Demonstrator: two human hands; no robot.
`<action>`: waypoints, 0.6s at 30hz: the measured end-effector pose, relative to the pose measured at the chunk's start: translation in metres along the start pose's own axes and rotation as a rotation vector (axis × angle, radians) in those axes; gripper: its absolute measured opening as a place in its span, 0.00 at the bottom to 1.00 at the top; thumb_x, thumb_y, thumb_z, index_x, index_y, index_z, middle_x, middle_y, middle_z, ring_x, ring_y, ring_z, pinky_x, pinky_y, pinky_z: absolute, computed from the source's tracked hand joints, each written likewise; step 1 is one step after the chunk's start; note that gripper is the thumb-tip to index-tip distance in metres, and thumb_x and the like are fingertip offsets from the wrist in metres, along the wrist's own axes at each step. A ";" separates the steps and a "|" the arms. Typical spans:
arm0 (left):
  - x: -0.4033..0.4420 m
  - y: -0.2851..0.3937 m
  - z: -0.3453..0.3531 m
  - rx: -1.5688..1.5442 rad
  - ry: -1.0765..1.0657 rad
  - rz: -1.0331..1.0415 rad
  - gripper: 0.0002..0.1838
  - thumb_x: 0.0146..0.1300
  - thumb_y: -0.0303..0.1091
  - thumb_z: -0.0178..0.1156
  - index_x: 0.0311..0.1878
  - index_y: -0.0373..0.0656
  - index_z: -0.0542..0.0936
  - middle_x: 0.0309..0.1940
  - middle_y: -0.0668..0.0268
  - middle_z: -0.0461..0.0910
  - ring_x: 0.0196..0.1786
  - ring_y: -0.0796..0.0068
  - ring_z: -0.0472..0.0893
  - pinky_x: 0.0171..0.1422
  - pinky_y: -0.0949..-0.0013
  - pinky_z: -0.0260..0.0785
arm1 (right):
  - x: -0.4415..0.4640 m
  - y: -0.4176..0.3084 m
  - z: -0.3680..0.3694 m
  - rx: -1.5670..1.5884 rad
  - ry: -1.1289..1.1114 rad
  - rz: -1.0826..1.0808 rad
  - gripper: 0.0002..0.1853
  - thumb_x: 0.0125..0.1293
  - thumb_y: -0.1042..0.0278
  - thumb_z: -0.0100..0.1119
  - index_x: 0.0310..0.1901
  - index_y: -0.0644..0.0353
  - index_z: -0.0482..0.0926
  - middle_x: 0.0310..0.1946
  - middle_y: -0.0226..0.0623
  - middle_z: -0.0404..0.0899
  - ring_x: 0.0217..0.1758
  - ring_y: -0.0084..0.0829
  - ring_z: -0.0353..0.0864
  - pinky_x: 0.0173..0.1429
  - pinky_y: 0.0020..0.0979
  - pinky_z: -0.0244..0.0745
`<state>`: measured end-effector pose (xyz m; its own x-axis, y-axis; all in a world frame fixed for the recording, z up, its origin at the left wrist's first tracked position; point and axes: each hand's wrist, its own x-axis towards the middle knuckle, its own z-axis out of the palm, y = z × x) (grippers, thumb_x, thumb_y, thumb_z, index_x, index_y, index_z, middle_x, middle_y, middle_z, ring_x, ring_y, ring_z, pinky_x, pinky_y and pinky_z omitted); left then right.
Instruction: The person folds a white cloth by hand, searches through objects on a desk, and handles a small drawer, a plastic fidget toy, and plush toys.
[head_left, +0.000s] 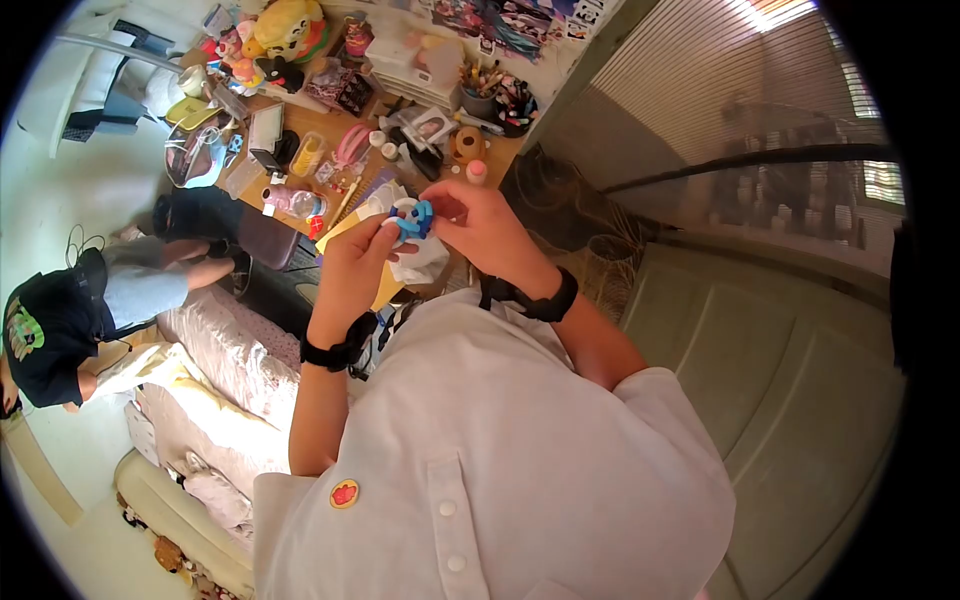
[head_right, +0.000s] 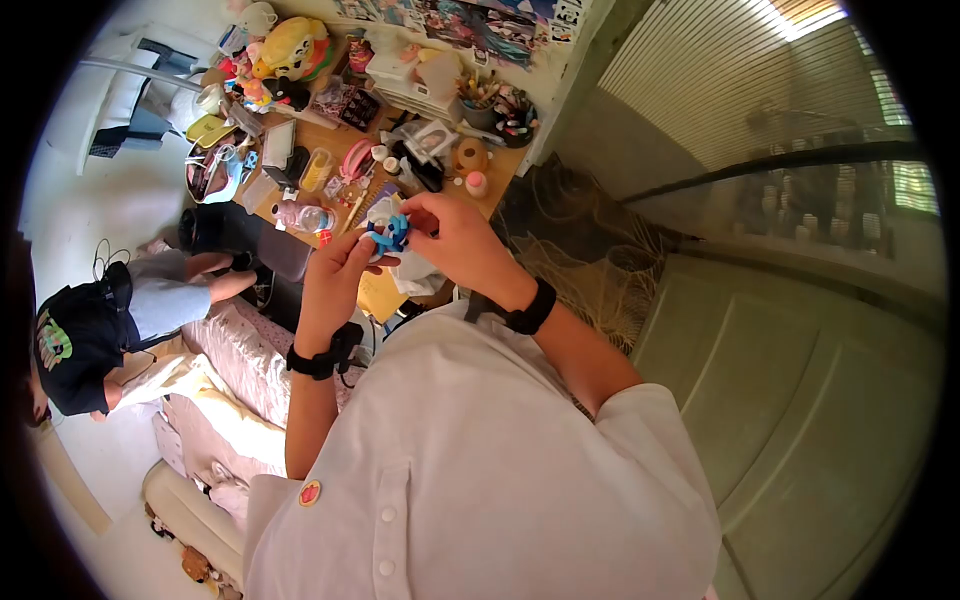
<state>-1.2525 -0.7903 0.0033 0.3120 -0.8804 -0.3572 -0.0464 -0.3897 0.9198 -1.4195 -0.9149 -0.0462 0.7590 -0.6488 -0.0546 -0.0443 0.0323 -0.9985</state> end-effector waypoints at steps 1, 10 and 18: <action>-0.001 0.000 0.000 0.102 0.007 0.010 0.15 0.80 0.34 0.54 0.54 0.30 0.82 0.41 0.61 0.89 0.41 0.70 0.90 0.47 0.71 0.77 | 0.000 0.000 -0.002 -0.051 0.011 -0.008 0.13 0.69 0.77 0.64 0.54 0.66 0.80 0.43 0.37 0.86 0.42 0.25 0.87 0.50 0.28 0.82; 0.001 -0.017 0.004 -0.326 0.046 -0.112 0.17 0.82 0.40 0.51 0.44 0.34 0.79 0.30 0.56 0.86 0.28 0.71 0.84 0.39 0.71 0.75 | -0.005 -0.008 -0.006 -0.091 0.031 -0.194 0.16 0.66 0.76 0.65 0.56 0.62 0.81 0.46 0.39 0.77 0.44 0.33 0.82 0.46 0.33 0.80; 0.014 -0.014 0.018 -0.576 -0.160 -0.326 0.20 0.83 0.44 0.49 0.39 0.38 0.77 0.21 0.62 0.78 0.21 0.72 0.76 0.30 0.71 0.70 | -0.010 0.003 -0.017 -0.133 0.010 -0.341 0.23 0.69 0.70 0.66 0.65 0.60 0.77 0.56 0.42 0.75 0.54 0.40 0.80 0.54 0.35 0.78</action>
<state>-1.2649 -0.8022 -0.0180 0.0782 -0.7885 -0.6101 0.5531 -0.4749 0.6846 -1.4379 -0.9210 -0.0481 0.7384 -0.6125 0.2823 0.1257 -0.2863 -0.9499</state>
